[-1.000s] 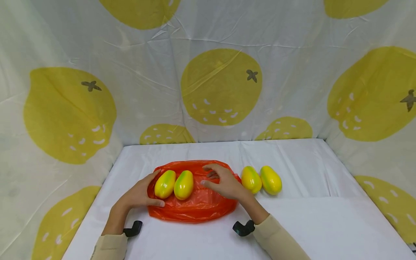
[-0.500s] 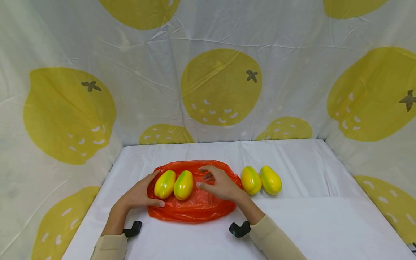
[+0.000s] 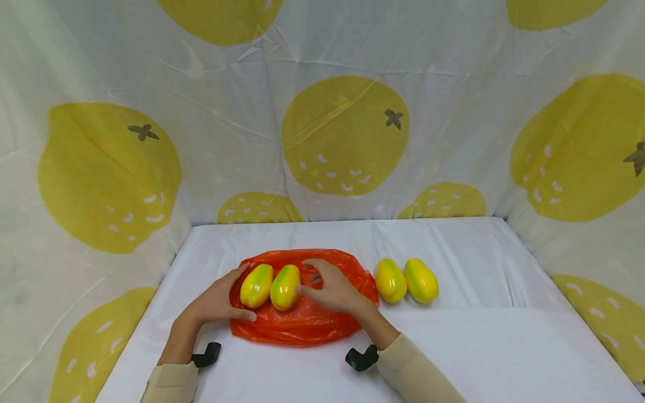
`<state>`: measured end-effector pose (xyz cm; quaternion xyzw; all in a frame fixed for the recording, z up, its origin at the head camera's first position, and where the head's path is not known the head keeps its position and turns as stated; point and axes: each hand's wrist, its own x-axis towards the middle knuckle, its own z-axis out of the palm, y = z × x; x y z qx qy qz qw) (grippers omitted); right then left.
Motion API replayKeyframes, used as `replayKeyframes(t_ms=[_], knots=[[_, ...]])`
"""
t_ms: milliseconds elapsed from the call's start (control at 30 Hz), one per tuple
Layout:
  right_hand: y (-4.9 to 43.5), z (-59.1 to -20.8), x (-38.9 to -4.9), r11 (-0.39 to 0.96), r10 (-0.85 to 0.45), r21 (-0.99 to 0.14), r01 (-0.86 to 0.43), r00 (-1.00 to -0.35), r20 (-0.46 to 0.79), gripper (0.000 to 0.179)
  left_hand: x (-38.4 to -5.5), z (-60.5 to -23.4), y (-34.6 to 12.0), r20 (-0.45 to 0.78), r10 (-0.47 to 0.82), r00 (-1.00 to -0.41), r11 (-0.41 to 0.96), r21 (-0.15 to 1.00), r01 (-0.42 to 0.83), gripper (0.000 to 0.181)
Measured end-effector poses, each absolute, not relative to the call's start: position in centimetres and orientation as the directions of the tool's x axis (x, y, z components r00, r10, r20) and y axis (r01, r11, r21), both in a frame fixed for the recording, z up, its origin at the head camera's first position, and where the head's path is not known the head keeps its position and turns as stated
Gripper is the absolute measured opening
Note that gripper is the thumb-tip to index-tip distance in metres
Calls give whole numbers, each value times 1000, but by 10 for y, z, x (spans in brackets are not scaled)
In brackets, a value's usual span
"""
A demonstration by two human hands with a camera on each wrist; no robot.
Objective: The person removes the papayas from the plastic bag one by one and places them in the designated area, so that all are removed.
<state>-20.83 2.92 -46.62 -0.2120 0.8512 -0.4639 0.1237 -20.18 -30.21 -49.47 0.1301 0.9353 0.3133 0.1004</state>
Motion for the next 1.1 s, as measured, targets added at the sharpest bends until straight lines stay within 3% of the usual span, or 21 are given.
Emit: replayKeyframes(t_ms=[567,1100], knots=[[8,-471,-203,546,-410,-812,-207,-911,-43,93,-201,-495,-302,-87,310,-947,777,598,199,129],[-15,-478,-206,568,-433,-798,-202,-898,-81,103,-200,-495,-300,-76,319,-945,772,599,212,127]])
